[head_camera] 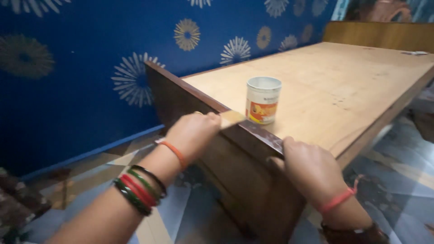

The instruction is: The person applies a liquid finish to a wooden bed frame using a brush. They repeatedly dip the brush into a container and spread the finish along the side panel and legs of the frame.

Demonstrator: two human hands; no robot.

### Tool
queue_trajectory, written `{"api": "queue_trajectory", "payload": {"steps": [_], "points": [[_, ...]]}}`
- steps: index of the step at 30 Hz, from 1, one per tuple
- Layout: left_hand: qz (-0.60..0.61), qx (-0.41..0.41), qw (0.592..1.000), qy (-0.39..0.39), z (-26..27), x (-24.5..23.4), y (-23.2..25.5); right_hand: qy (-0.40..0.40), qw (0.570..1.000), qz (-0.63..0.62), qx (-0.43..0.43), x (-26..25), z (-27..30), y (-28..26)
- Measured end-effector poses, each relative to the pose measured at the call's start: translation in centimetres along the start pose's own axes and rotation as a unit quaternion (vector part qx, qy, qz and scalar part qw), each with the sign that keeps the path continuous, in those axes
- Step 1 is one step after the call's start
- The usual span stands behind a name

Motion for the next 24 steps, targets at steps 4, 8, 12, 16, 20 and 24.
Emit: {"api": "queue_trajectory", "payload": {"steps": [4, 8, 12, 16, 20, 24], "points": [[0.026, -0.004, 0.999, 0.031, -0.1, 0.7, 0.6, 0.01, 1.0, 0.0, 0.007, 0.2, -0.1, 0.3], [0.061, -0.025, 0.994, 0.09, 1.8, 0.1, 2.3, 0.011, 1.0, 0.018, 0.006, 1.4, -0.5, 1.1], [0.117, -0.02, 0.986, 0.115, 4.3, -2.0, 5.5, 0.058, 0.996, 0.065, -0.016, 1.7, -0.8, 1.3], [0.172, 0.016, 0.982, 0.073, 7.3, -3.9, 7.3, 0.049, 0.996, 0.079, 0.001, 2.5, -1.1, 1.9], [0.247, 0.019, 0.967, 0.054, 11.0, -4.2, 7.3, 0.009, 0.997, 0.071, 0.017, 2.7, -1.8, 2.2], [0.282, -0.038, 0.956, 0.074, 15.0, -3.8, 5.2, -0.018, 0.997, 0.073, 0.029, 2.8, -2.2, 2.2]]}}
Point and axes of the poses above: each hand's wrist, its own z-axis away from the middle knuckle, its own x-axis out of the palm, y = z × x, the point moved 8 cm from there along -z, towards the middle knuckle, and after that the axes turned 1 degree about x, right-handed, at the moved point
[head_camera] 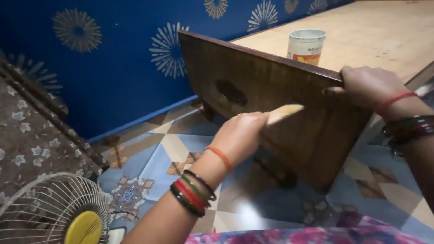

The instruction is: The person applies a liquid finish to a wooden bed frame using a brush. They repeatedly dip the brush into a container and spread the finish along the side panel and legs of the frame.

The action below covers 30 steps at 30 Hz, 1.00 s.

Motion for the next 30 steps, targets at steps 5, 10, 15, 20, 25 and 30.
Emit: {"api": "queue_trajectory", "payload": {"steps": [5, 10, 15, 20, 25, 30], "points": [[0.025, -0.101, 0.995, 0.008, 1.3, -1.2, -3.4, -0.041, 0.999, 0.018, -0.006, -0.2, -0.1, -0.5], [0.042, -0.114, 0.992, 0.041, -1.2, -0.5, -4.3, -0.071, 0.997, -0.03, -0.018, 0.5, -0.7, -0.4], [0.034, -0.132, 0.99, 0.045, -3.8, 1.2, -4.2, -0.083, 0.98, -0.134, -0.12, 0.1, -2.2, -0.5], [0.002, -0.118, 0.991, 0.062, -4.6, 1.7, -4.5, -0.091, 0.981, -0.121, -0.122, -1.1, 0.6, -0.9], [-0.006, -0.181, 0.982, 0.059, -5.5, 1.9, -5.4, -0.116, 0.979, -0.122, -0.116, -3.0, 2.0, -1.6], [0.02, -0.156, 0.984, 0.078, -6.3, 1.9, -4.3, -0.103, 0.984, -0.105, -0.099, -3.2, 1.9, -1.8]]}}
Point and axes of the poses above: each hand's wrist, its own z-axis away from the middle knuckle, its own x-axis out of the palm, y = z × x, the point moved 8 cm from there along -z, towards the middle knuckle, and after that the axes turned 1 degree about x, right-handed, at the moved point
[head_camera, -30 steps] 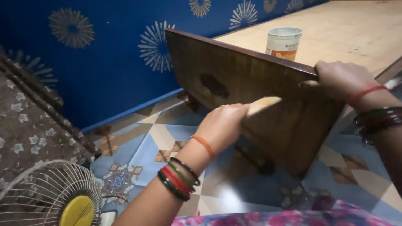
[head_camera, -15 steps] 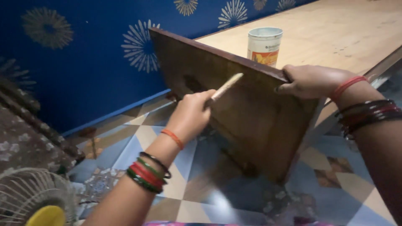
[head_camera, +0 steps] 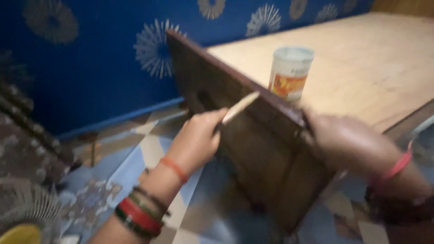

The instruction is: The person applies a liquid finish to a wooden bed frame using a brush. They repeatedly dip the brush into a container and spread the finish along the side panel and legs of the frame.

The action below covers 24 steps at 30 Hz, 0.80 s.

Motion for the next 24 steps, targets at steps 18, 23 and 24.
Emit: {"api": "queue_trajectory", "payload": {"steps": [18, 23, 24], "points": [[0.027, -0.166, 0.981, 0.094, 20.4, -10.4, 0.6, 0.37, 0.865, -0.095, -0.325, 3.1, 6.4, -9.7], [0.079, -0.259, 0.949, 0.165, 29.2, -12.5, -0.4, 0.141, 0.853, -0.211, -0.456, 6.7, 17.8, -28.4], [0.06, -0.278, 0.944, 0.166, 30.8, -12.9, -0.8, 0.097, 0.851, -0.209, -0.472, 7.8, 19.3, -30.8]]}}
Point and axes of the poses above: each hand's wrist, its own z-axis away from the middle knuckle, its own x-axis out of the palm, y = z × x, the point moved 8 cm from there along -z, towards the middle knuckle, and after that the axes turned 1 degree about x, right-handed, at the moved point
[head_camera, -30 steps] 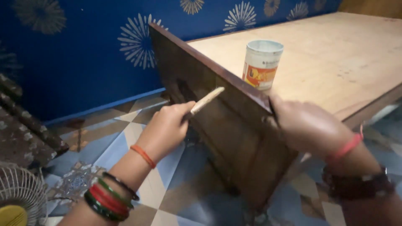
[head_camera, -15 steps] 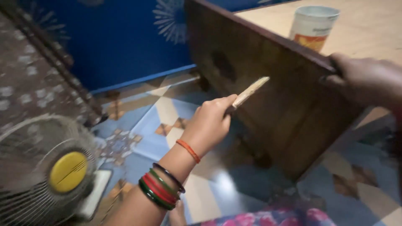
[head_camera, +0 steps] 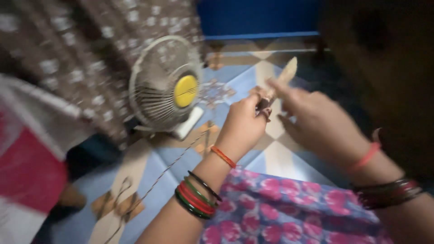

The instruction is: The person applies a liquid finish to a wooden bed frame using a brush. They repeatedly dip the brush into a container and spread the finish along the side panel and legs of the frame.

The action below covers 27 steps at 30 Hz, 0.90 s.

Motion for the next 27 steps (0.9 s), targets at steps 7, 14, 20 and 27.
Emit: {"api": "queue_trajectory", "payload": {"steps": [7, 14, 20, 27], "points": [[-0.042, -0.08, 0.995, 0.047, 4.6, -5.7, -4.7, 0.048, 0.989, -0.042, -0.133, 5.6, -0.8, -7.3], [-0.006, -0.034, 0.999, -0.014, 4.7, -5.0, -4.5, 0.031, 0.994, -0.074, -0.078, 7.2, -1.6, -5.1], [0.095, -0.201, 0.974, -0.043, 8.7, -8.1, -7.7, 0.015, 0.986, -0.129, -0.109, 8.9, -2.0, -6.4], [0.091, -0.254, 0.943, 0.194, 17.1, -21.9, -14.6, -0.039, 0.955, -0.287, -0.072, 10.3, -3.2, -7.7]]}}
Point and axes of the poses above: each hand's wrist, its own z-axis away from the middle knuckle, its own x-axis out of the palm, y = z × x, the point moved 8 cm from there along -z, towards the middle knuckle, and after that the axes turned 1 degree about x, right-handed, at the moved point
